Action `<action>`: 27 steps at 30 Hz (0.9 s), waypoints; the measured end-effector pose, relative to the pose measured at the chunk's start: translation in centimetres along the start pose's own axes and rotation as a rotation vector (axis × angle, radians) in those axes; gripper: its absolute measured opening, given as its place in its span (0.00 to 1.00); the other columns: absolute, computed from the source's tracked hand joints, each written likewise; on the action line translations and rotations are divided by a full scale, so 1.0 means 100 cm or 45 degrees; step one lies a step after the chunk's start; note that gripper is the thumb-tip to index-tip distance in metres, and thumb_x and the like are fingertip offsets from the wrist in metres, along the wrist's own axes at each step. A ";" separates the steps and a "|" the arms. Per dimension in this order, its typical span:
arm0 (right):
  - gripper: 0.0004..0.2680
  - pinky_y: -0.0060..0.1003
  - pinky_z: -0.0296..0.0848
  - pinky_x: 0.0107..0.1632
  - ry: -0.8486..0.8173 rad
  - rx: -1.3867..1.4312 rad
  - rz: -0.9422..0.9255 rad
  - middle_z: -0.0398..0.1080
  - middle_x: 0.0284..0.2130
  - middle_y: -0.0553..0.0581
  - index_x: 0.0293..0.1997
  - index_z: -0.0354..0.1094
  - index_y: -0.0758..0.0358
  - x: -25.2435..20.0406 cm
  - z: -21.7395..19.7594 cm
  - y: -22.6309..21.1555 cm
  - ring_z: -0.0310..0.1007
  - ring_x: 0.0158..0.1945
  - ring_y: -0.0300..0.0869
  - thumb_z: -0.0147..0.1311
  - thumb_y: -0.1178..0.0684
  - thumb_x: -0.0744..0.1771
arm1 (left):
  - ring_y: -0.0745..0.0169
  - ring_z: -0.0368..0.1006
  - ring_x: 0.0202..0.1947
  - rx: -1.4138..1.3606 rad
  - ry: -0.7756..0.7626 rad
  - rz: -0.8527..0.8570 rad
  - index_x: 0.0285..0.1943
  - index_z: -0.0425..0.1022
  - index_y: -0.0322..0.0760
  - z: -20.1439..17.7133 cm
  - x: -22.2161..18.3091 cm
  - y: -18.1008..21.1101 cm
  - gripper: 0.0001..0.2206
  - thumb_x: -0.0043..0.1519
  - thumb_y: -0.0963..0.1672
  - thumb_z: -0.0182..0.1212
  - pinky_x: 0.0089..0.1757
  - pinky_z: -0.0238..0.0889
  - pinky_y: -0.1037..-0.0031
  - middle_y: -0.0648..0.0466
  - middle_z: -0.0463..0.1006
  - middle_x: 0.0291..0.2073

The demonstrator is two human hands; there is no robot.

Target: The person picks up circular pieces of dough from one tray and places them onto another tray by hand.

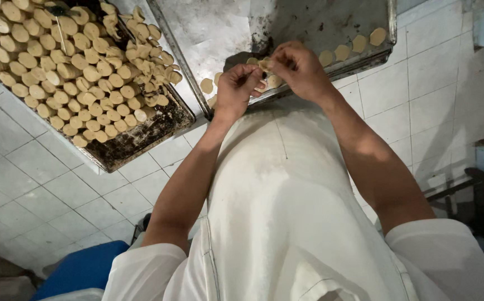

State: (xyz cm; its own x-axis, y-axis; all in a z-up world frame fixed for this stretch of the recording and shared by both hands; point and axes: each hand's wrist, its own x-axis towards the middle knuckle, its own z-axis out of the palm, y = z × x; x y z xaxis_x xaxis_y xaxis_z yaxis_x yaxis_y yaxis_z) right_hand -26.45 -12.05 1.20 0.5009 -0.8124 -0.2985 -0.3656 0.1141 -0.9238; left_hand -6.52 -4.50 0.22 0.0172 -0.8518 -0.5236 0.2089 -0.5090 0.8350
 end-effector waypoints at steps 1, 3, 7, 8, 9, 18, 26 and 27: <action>0.07 0.32 0.71 0.41 0.000 -0.001 -0.040 0.68 0.46 0.53 0.41 0.72 0.67 -0.001 0.000 0.001 0.70 0.38 0.35 0.61 0.53 0.71 | 0.70 0.80 0.34 0.032 -0.013 -0.010 0.48 0.78 0.27 0.000 -0.001 0.000 0.08 0.67 0.41 0.61 0.34 0.76 0.79 0.53 0.82 0.36; 0.06 0.34 0.72 0.44 0.085 -0.206 -0.199 0.69 0.47 0.55 0.41 0.73 0.66 -0.001 -0.001 0.005 0.71 0.42 0.39 0.63 0.54 0.70 | 0.68 0.81 0.34 0.029 -0.026 -0.026 0.49 0.77 0.26 -0.001 -0.001 -0.001 0.08 0.67 0.41 0.61 0.34 0.77 0.78 0.52 0.82 0.36; 0.08 0.39 0.73 0.48 0.290 -0.768 -0.361 0.67 0.47 0.59 0.37 0.72 0.65 0.007 -0.012 0.011 0.71 0.50 0.48 0.67 0.54 0.69 | 0.64 0.82 0.33 0.043 0.029 -0.106 0.48 0.78 0.23 -0.004 0.006 -0.001 0.09 0.66 0.40 0.62 0.33 0.78 0.76 0.49 0.83 0.35; 0.09 0.40 0.73 0.47 0.308 -0.848 -0.323 0.66 0.46 0.60 0.36 0.72 0.65 0.008 -0.015 0.012 0.70 0.50 0.49 0.68 0.53 0.70 | 0.64 0.82 0.33 0.083 0.054 -0.138 0.48 0.78 0.23 -0.003 0.009 -0.001 0.09 0.66 0.40 0.62 0.32 0.78 0.75 0.48 0.84 0.35; 0.10 0.40 0.72 0.46 0.223 -0.634 -0.290 0.66 0.46 0.60 0.37 0.71 0.67 0.006 -0.019 0.012 0.70 0.48 0.49 0.69 0.53 0.68 | 0.63 0.82 0.33 0.032 0.003 -0.162 0.50 0.78 0.24 -0.001 0.013 -0.001 0.10 0.67 0.41 0.61 0.33 0.78 0.75 0.48 0.83 0.35; 0.04 0.40 0.74 0.51 0.305 -0.357 -0.219 0.67 0.49 0.58 0.44 0.72 0.69 -0.001 -0.070 0.030 0.74 0.48 0.47 0.63 0.60 0.71 | 0.70 0.76 0.39 0.361 -0.172 0.214 0.63 0.75 0.25 0.035 0.045 0.013 0.14 0.68 0.36 0.58 0.41 0.70 0.79 0.50 0.82 0.42; 0.08 0.45 0.71 0.48 0.367 -0.614 -0.137 0.66 0.45 0.60 0.36 0.72 0.68 -0.010 -0.077 0.053 0.71 0.47 0.51 0.69 0.58 0.67 | 0.72 0.81 0.36 0.256 0.081 -0.058 0.49 0.76 0.28 0.049 0.036 0.025 0.07 0.63 0.36 0.63 0.34 0.75 0.79 0.52 0.84 0.39; 0.08 0.44 0.71 0.47 0.368 -0.622 -0.105 0.66 0.44 0.60 0.35 0.72 0.68 -0.011 -0.076 0.049 0.70 0.46 0.50 0.70 0.56 0.67 | 0.72 0.80 0.35 0.262 0.105 0.015 0.46 0.76 0.27 0.051 0.035 0.024 0.06 0.62 0.36 0.65 0.35 0.75 0.79 0.51 0.84 0.39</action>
State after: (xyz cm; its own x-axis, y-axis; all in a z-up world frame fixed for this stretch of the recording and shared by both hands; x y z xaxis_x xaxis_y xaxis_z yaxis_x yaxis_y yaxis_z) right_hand -34.82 -14.93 -1.19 0.3333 -0.9386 -0.0889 -0.6888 -0.1781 -0.7027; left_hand -10.99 -9.32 1.30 0.1002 -0.8491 -0.5186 0.0043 -0.5209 0.8536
